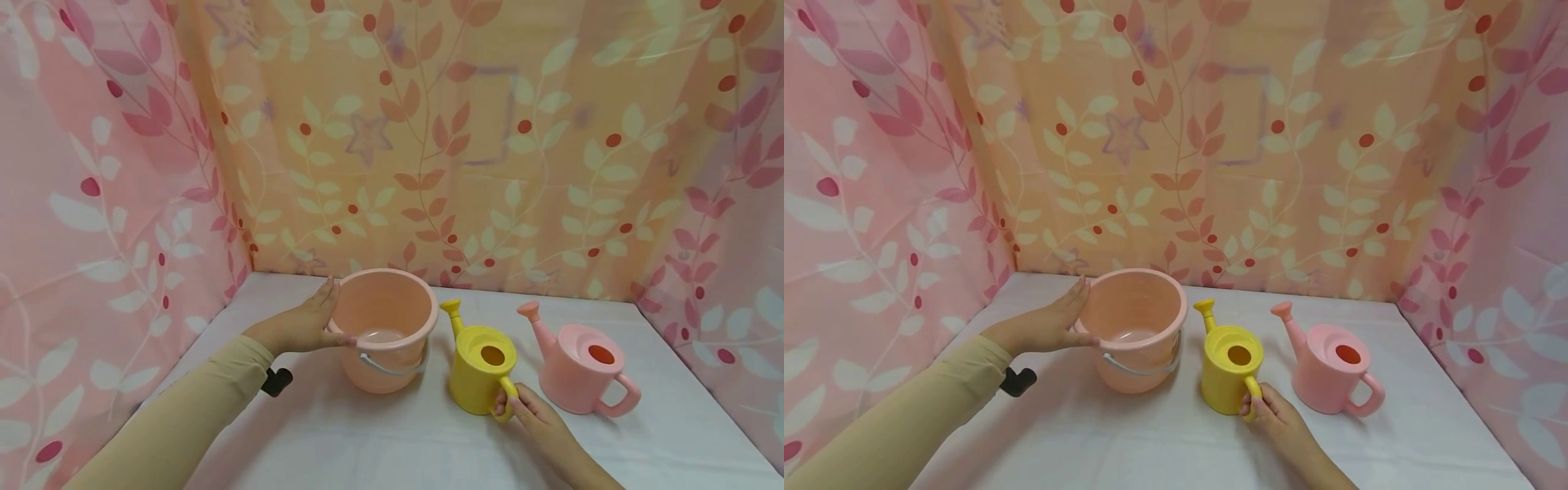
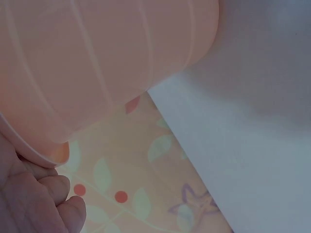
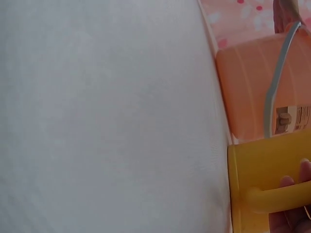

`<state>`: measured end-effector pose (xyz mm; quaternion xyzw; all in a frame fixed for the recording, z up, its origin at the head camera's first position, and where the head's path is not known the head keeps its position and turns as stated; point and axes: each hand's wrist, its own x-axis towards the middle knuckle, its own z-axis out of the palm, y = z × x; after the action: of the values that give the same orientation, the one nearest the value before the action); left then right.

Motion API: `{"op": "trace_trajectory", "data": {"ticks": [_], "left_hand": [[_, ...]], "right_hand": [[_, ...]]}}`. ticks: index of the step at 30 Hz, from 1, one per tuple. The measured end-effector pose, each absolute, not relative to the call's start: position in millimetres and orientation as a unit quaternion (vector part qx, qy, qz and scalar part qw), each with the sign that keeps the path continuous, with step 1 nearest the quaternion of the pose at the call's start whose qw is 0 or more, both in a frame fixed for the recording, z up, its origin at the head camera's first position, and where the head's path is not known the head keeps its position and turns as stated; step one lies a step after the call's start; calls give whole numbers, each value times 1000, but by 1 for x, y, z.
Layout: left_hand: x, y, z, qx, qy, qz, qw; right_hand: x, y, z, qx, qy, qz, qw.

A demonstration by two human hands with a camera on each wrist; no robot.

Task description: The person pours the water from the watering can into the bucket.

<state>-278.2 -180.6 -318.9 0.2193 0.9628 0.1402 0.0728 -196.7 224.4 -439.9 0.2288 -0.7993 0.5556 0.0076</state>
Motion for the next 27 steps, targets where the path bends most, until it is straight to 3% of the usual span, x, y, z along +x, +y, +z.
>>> {"op": "trace_trajectory", "data": {"ticks": [17, 27], "left_hand": [[-278, -180, -319, 219, 963, 141, 70], [-278, -180, -321, 218, 964, 139, 70]], "right_hand": [[-199, 235, -437, 81, -829, 553, 22], [-202, 245, -435, 43, -838, 542, 43]]}}
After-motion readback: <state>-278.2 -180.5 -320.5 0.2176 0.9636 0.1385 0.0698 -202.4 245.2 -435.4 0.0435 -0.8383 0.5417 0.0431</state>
